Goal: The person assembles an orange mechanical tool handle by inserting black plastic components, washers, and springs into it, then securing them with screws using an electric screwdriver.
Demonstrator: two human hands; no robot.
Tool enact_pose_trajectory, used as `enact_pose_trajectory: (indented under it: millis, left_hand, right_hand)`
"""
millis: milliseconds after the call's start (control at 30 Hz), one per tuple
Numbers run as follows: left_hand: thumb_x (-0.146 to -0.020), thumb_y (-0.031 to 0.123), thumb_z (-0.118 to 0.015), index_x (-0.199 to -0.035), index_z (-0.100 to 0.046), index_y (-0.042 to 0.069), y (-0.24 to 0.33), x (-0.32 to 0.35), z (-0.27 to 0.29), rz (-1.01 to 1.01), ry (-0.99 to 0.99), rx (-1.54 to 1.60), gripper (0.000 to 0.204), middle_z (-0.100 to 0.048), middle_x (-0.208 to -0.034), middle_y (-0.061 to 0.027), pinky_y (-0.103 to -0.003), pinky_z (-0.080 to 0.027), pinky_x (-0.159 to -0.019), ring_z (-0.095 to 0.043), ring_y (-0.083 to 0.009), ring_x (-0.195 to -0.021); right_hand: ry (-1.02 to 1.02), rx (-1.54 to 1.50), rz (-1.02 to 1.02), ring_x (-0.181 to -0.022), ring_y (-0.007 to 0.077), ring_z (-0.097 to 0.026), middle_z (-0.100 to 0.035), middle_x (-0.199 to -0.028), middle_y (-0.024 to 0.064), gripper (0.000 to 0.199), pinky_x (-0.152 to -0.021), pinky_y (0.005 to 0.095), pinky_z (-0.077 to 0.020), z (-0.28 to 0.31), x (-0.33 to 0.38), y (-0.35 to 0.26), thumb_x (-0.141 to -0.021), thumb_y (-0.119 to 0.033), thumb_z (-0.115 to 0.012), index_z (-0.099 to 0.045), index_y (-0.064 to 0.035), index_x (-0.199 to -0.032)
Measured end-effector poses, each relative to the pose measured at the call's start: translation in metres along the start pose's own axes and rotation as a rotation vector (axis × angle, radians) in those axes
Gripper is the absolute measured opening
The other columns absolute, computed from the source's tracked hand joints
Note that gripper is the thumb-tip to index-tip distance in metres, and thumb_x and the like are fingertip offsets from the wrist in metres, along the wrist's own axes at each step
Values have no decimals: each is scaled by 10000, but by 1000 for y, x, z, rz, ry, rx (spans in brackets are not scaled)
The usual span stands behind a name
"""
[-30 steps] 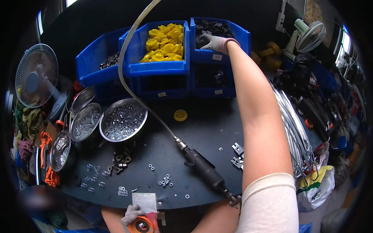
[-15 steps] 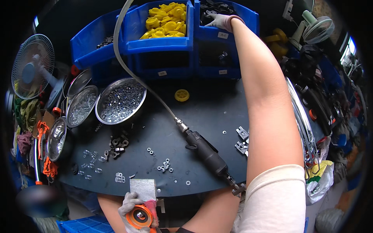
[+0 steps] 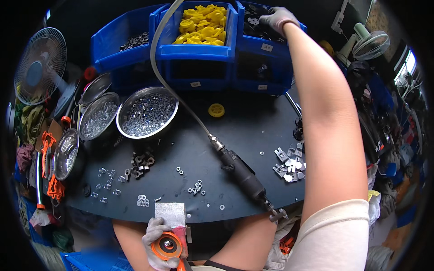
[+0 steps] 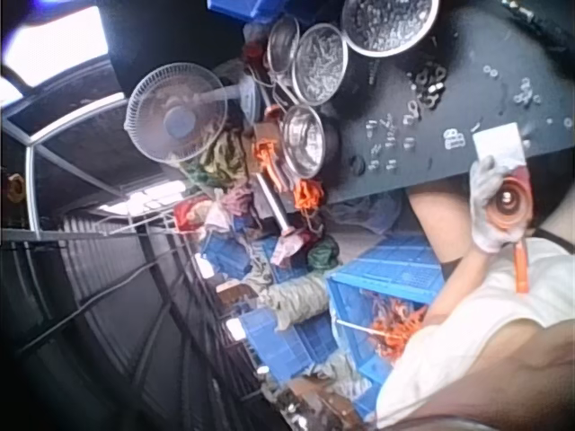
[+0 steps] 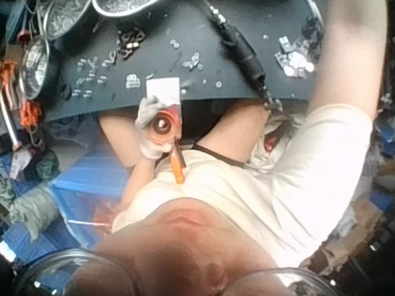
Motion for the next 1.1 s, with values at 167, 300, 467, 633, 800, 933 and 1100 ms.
enact_pose_trajectory:
  millis: [167,300,467,633,800,933,1100]
  left_hand:
    - [-634,720,-762,-1197,-438,124,-3,3,-1,59,15,22,882,-599,-1083,-81,-528,-289,-1059,-474,-328,-1173]
    - [-646,739,-735,-1200,-450,119,-2,-1,-1,24,29,-35,879,-584,-1070,-89,-512,-316,-1038,-483,-317,-1137]
    - [-651,355,-714,-1200,-438,116,-5,-6,-2,12,-20,14,660,-548,-1064,-110,-493,-321,-1034,-453,-330,-1121]
    - [-593,328,-790,-1220,-487,126,-1,0,0,23,28,41,726,-606,-1078,-87,-509,-314,-1069,-490,-352,-1181]
    - [-566,230,-779,-1204,-499,110,0,5,1,106,25,98,707,-603,-1085,-92,-491,-285,-1103,-486,-340,-1194]
    - [-515,152,-803,-1169,-532,85,-2,0,0,171,34,170,711,-560,-1144,-120,-428,-372,-1041,-492,-337,-1176]
    - [-539,149,-827,-1159,-532,88,4,-11,7,70,15,47,690,-553,-1133,-150,-434,-424,-974,-522,-371,-1134]
  right_hand:
    - [39,-506,72,-910,265,-648,-684,-971,139,563,-832,390,-518,48,77,-59,-777,-177,-743,-540,-36,-1283]
    - [-223,-585,163,-843,179,-652,-694,-907,114,369,-771,303,-519,-26,214,-64,-780,-228,-725,-649,13,-1049]
    - [-268,77,75,-992,326,-652,-631,-1173,108,469,-893,406,-509,-102,292,-37,-747,-365,-739,-649,-137,-1146]
    - [-337,137,89,-1274,331,-463,-550,-1317,157,496,-1068,437,-363,-110,293,-30,-739,-463,-705,-708,-192,-1155]
    - [-202,137,221,-1332,315,-419,-548,-1356,140,469,-1124,453,-285,-104,291,-28,-762,-453,-695,-715,-176,-1139]
    - [-154,-489,212,-1002,223,-669,-683,-1146,126,397,-931,322,-491,-62,298,-43,-822,-287,-711,-686,-64,-1149]
    - [-718,-1210,-11,-879,170,-648,-638,-1049,68,513,-862,309,-514,-10,459,-133,-772,-212,-752,-563,-22,-1210]
Point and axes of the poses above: each hand's wrist, its own x-axis away from the middle knuckle, its own z-axis out of the back of the hand, y = z × x, the point moved 6 cm from there along -x, towards the middle knuckle
